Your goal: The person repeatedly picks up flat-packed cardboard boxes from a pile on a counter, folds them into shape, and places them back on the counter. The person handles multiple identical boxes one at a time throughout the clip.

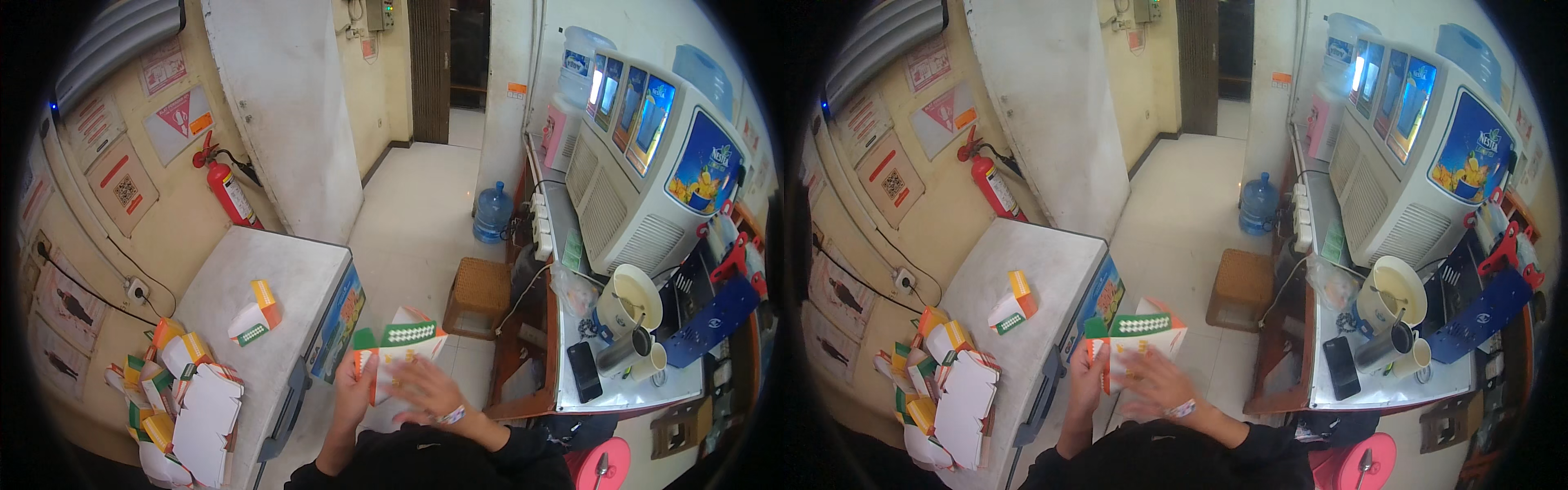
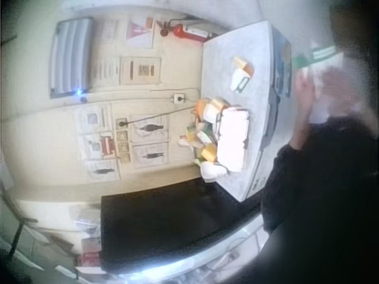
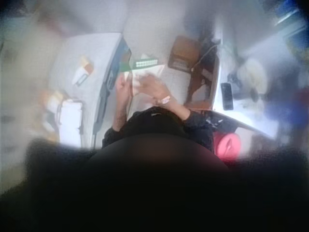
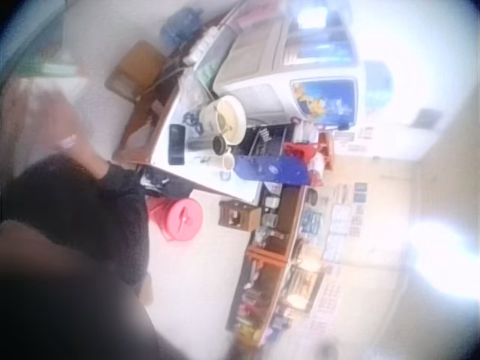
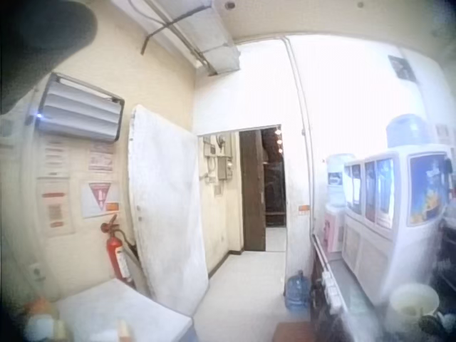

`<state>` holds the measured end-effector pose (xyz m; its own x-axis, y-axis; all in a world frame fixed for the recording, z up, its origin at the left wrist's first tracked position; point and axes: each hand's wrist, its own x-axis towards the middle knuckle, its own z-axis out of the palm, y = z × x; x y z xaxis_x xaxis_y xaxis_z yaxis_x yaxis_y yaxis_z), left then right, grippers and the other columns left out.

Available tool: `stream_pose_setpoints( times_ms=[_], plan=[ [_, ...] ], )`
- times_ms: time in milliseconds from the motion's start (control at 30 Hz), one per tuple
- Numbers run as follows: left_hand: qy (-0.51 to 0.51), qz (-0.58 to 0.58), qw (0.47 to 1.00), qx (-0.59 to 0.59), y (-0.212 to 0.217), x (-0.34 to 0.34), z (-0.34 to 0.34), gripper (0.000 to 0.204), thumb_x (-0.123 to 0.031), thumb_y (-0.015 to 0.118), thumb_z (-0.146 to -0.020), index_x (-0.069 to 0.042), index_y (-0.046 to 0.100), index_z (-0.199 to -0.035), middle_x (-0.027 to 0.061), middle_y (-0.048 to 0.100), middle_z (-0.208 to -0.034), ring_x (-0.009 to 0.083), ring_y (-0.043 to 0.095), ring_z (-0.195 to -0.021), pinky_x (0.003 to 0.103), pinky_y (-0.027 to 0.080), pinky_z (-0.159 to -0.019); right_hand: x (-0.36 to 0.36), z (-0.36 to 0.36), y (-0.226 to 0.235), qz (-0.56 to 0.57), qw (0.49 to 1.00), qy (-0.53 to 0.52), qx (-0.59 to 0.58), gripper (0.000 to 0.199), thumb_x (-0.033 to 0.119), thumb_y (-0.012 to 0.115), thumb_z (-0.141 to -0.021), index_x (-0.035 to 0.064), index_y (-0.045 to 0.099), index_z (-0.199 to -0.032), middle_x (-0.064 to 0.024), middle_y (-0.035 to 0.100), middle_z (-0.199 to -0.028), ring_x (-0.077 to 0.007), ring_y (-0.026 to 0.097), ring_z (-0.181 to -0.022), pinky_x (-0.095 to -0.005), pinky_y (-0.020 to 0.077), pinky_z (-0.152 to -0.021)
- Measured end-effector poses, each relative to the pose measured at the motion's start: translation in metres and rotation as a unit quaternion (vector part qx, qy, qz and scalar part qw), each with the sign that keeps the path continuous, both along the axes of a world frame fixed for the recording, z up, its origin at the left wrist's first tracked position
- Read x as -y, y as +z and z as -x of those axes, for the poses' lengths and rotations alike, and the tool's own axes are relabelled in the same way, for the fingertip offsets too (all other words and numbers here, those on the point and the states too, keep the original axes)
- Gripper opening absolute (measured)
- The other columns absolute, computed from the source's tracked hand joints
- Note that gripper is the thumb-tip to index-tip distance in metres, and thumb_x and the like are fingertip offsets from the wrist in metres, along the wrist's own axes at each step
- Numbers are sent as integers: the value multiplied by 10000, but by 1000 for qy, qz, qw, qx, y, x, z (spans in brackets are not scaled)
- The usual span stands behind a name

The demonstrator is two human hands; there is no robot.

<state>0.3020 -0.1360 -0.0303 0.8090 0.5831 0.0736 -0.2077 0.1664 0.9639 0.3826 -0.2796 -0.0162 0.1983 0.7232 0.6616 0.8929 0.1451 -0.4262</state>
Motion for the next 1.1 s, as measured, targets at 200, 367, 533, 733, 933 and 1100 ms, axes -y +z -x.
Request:
stream_pose_setpoints(
  times_ms=[200, 367, 533, 733, 933, 1100],
  plan=[
    [-59, -196, 976, -81, -2, 6, 5, 127, -101, 631, -827, 4, 605, -895, 74, 613, -826, 107, 576, -752, 220, 434, -643, 13, -28, -5, -41, 964, -141, -221, 226, 52, 702, -719, 39, 643, -936, -116, 647, -945, -264, 605, -967, -393, 444, -891],
    [100, -259, 961, -1, 8, 17, -2, 104, -72, 650, -809, 7, 604, -860, 76, 612, -813, 127, 591, -699, 224, 460, -620, 11, -22, -13, -119, 974, -136, -138, 110, 27, 687, -717, 34, 652, -820, -117, 656, -876, -251, 626, -908, -383, 496, -827],
    [80, -71, 994, 19, 15, 19, -1, 92, -68, 637, -824, 6, 586, -804, 62, 602, -806, 107, 582, -688, 213, 462, -639, 12, -20, -10, -142, 983, -67, 90, 139, 10, 675, -705, 83, 634, -816, -79, 658, -936, -246, 617, -959, -425, 425, -934],
    [19, -126, 992, 24, 22, 15, 8, 79, -71, 667, -792, -11, 618, -777, 48, 600, -732, 100, 553, -665, 216, 417, -618, 18, -16, -1, -67, 993, -42, 90, 254, -3, 671, -698, 115, 583, -905, -19, 660, -976, -224, 609, -998, -506, 245, -1043],
    [-11, -247, 969, 20, 38, 20, 16, 58, -73, 699, -742, -51, 649, -721, 26, 596, -642, 122, 521, -618, 256, 378, -605, 16, -8, 1, -99, 993, -50, 42, 216, -32, 659, -704, 100, 576, -854, -54, 661, -919, -224, 627, -941, -531, 159, -1064],
    [-13, -308, 951, 23, 48, 22, 19, 66, -98, 708, -734, -76, 651, -712, -6, 598, -639, 137, 510, -611, 270, 356, -649, 19, -6, 9, -64, 989, 24, -130, 169, -43, 634, -727, 72, 582, -840, -47, 643, -830, -192, 624, -832, -520, 216, -1053]
  ],
)
